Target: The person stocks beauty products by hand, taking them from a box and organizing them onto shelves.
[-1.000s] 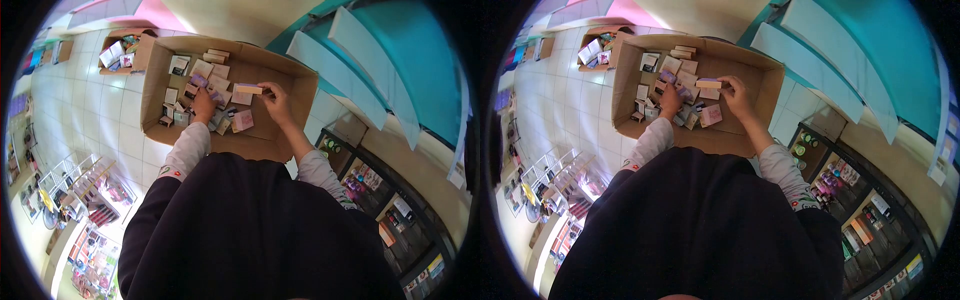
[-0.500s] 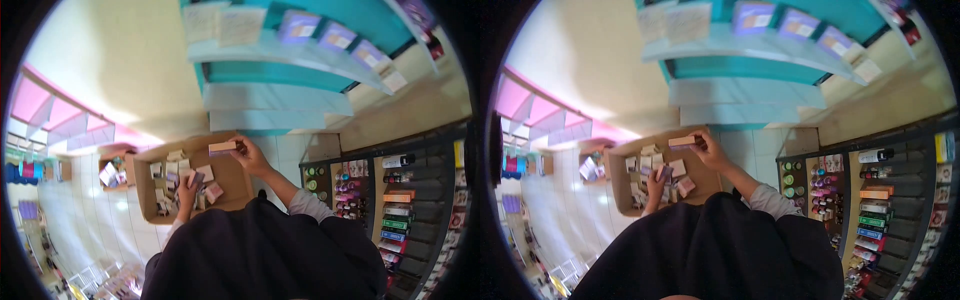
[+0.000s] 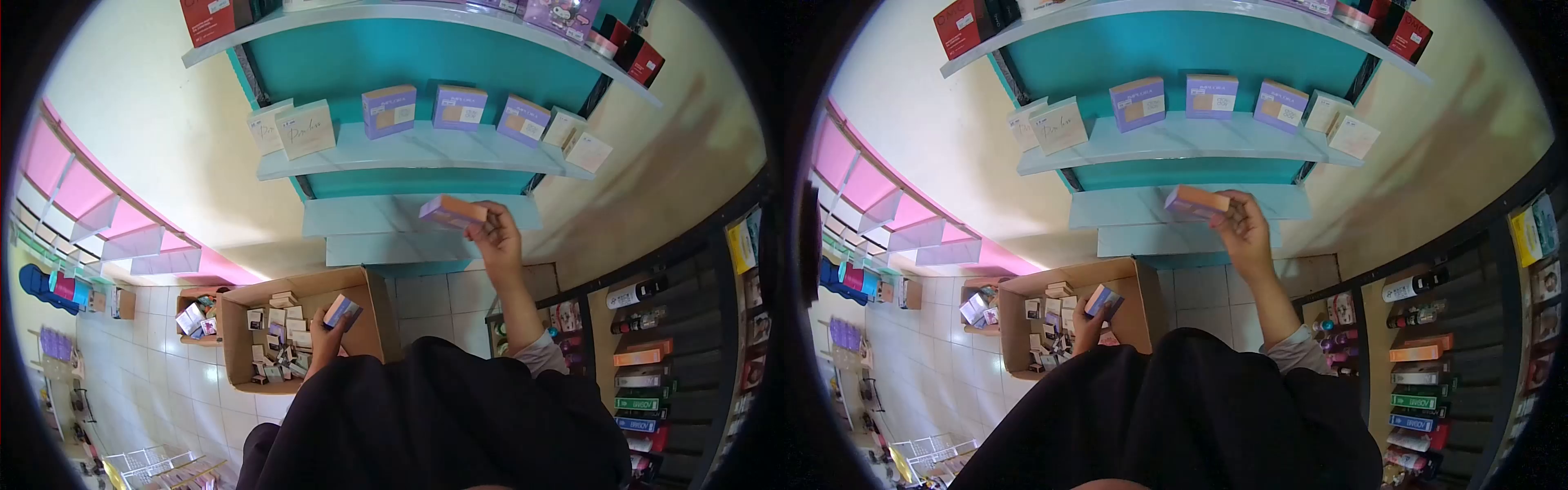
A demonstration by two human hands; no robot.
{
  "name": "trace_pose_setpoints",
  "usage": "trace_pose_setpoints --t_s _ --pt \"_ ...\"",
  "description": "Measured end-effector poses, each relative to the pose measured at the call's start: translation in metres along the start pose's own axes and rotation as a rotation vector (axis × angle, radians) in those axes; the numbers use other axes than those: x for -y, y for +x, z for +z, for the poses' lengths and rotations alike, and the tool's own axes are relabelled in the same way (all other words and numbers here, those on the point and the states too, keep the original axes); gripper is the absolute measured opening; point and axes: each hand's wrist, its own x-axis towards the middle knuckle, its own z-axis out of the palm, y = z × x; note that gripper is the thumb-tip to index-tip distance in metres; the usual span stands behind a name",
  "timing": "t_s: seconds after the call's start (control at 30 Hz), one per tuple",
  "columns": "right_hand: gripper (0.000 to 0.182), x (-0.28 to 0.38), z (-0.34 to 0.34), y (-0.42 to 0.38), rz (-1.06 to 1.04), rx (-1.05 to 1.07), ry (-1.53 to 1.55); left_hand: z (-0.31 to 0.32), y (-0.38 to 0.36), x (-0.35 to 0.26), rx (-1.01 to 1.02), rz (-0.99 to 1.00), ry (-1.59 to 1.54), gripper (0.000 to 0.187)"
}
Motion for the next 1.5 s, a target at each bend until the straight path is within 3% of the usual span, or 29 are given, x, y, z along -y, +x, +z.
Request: trace_pose_setpoints --t_s 0.27,0.67,0.97,1.37,1.5 --pt "0.035 0.038 -0.041 0.066 -0.148 -0.163 -0.196 0.014 -0.011 -0.007 -0.074 -0.044 -0.054 0.031" --pt "0.032 0.017 -0.055 0.116 -0.111 -0.219 -0.323 0.024 -0.025 -0.017 -0.104 0.038 0.014 0.03" --pt "0.031 0.039 -0.043 0.129 -0.224 -0.092 -0.853 0.018 -0.024 -0.004 -0.101 0.043 0.05 0.031" --pt "0.031 0.025 -0.037 0.15 -0.106 -0.038 -0.743 0.021 -0.038 -0.025 -0.092 0.074 0.101 0.029" --pt "0.031 0.021 -0.042 0.148 -0.204 -0.053 -0.797 0.021 -0.033 -0.028 -0.099 0.043 0.096 0.032"
